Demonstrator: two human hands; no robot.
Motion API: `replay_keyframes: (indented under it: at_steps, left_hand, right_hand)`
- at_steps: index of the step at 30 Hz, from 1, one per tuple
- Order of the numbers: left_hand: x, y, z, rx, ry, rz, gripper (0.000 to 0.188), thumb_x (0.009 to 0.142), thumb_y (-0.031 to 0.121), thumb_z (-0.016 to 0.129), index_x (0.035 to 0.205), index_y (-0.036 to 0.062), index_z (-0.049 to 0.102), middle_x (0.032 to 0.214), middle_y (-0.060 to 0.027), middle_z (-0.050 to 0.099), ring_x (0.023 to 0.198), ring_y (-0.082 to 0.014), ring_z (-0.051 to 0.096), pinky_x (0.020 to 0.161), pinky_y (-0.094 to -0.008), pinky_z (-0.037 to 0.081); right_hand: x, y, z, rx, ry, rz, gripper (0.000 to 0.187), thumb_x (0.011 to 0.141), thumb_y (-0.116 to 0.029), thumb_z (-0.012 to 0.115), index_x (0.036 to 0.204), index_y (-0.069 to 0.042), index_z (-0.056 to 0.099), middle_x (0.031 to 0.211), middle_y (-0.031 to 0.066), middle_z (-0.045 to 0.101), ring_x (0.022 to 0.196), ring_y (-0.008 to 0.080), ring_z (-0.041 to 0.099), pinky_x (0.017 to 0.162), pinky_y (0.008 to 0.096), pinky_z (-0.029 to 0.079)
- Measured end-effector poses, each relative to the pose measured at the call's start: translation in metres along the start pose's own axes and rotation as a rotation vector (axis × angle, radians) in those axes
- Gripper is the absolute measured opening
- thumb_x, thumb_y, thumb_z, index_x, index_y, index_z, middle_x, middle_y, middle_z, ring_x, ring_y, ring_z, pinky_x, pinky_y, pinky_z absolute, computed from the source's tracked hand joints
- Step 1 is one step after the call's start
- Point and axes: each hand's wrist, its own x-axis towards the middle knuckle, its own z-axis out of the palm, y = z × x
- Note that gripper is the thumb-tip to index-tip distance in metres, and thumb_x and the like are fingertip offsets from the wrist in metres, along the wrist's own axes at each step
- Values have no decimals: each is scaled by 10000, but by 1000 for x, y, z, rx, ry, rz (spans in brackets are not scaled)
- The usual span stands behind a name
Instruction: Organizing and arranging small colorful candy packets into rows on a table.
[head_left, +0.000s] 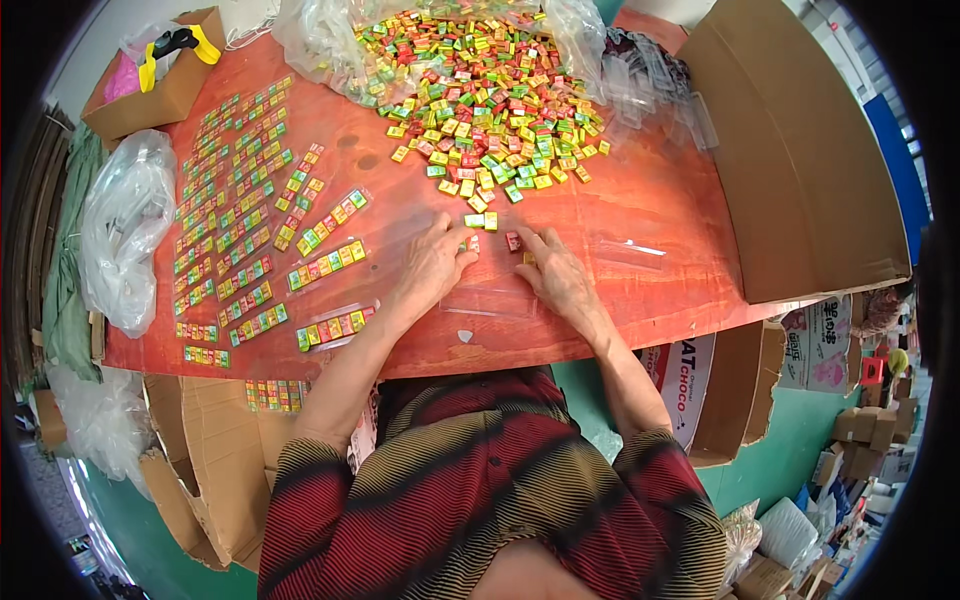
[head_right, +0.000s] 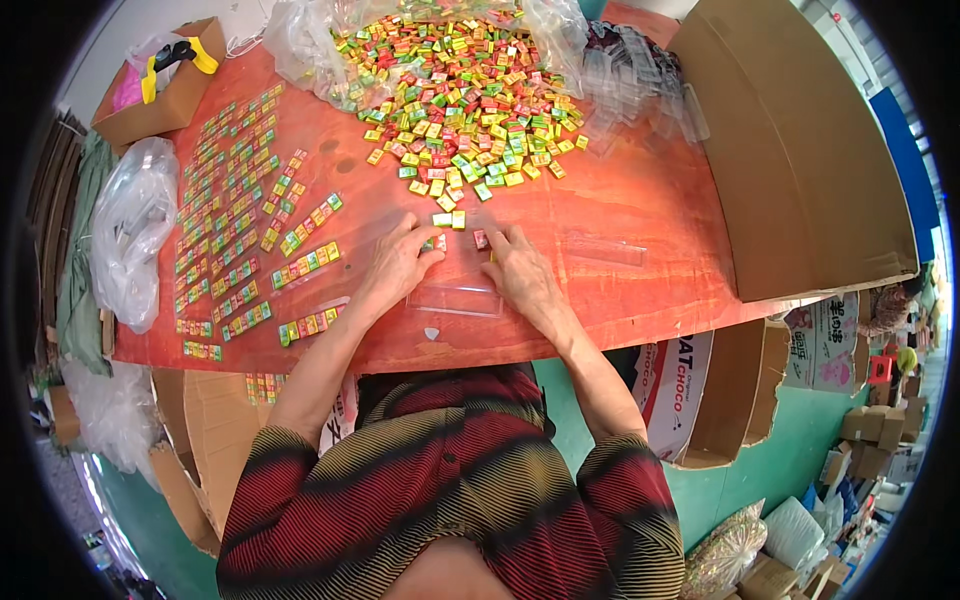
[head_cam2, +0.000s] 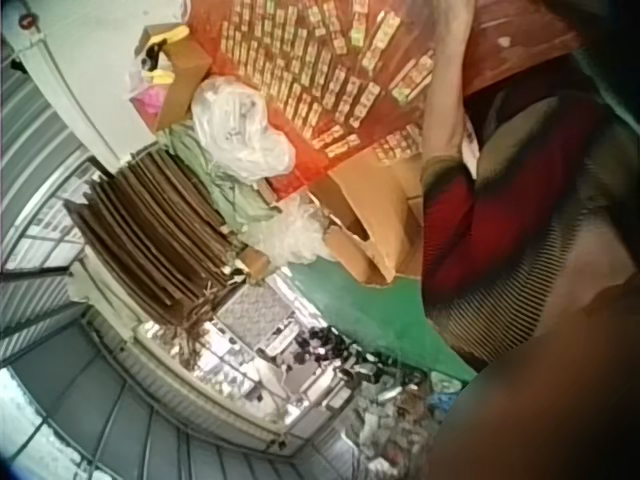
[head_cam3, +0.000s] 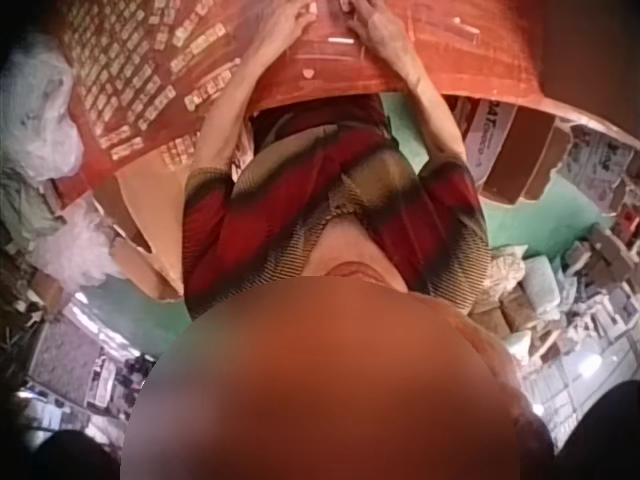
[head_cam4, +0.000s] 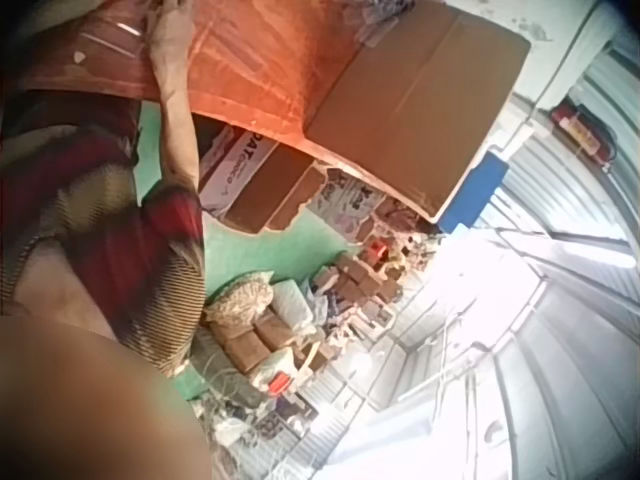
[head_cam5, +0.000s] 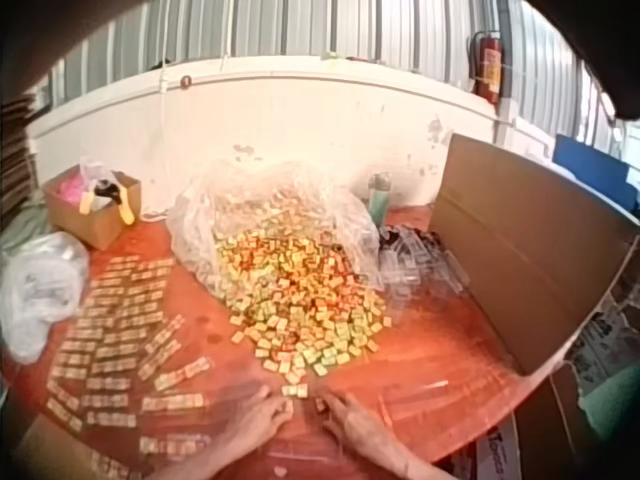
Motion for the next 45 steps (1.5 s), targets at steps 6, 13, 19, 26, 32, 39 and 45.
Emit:
replay_keyframes:
  at_steps: [6, 13, 19, 26, 32, 39, 45]
  left_hand:
    - [-1, -1, 3, 13, 15, 2, 285, 699, 127, 686, 954, 39, 596, 843, -113, 469, 757, -298, 536, 657, -398, 434]
    - [-1, 1, 0, 37, -3, 5, 287, 704, 133, 682, 962, 43, 596, 859, -117, 474, 769, -299, 539, 664, -397, 435]
    - [-1, 2, 0, 25, -11, -14, 287, 709, 128, 675, 973, 47, 596, 868, -117, 477, 776, -304, 537, 679, -401, 433]
    - [-6, 1, -5, 33, -34, 7, 264, 708, 121, 673, 950, 53, 594, 919, -125, 479, 798, -321, 559, 667, -419, 456]
    - [-9, 0, -7, 39, -20, -5, 274, 706, 121, 677, 956, 49, 590, 921, -124, 477, 816, -321, 553, 690, -418, 448]
    - [-6, 3, -7, 19, -70, -47, 276, 714, 125, 671, 972, 64, 593, 902, -124, 479, 824, -322, 546, 699, -412, 444]
    - [-4, 6, 2, -1, -76, -47, 282, 713, 127, 672, 979, 73, 595, 914, -124, 484, 812, -330, 560, 681, -424, 453]
  right_hand:
    - [-5, 5, -1, 20, 27, 35, 428, 750, -91, 624, 1153, -43, 488, 996, 160, 514, 913, 340, 535, 741, 387, 451]
    - [6, 9, -12, 174, 135, 68, 368, 750, -91, 625, 1100, -29, 528, 955, 157, 526, 860, 326, 550, 713, 375, 454]
    - [-10, 15, 7, -88, 63, 57, 313, 747, -86, 621, 1047, -24, 556, 908, 149, 532, 815, 326, 559, 682, 378, 463]
    - [3, -16, 14, 71, 120, -58, 311, 737, -94, 631, 1028, -19, 552, 937, 154, 525, 844, 334, 542, 715, 388, 460]
    - [15, -7, 12, -27, 159, -126, 333, 727, -76, 633, 1046, -32, 549, 964, 153, 522, 917, 322, 526, 734, 384, 463]
    - [14, 7, 10, -30, 81, -81, 261, 763, -93, 599, 1013, -29, 559, 1016, 135, 542, 906, 322, 552, 735, 381, 470]
    - [25, 1, 5, 32, 128, -76, 257, 786, -46, 532, 1041, -56, 562, 969, 135, 548, 875, 325, 561, 692, 388, 471]
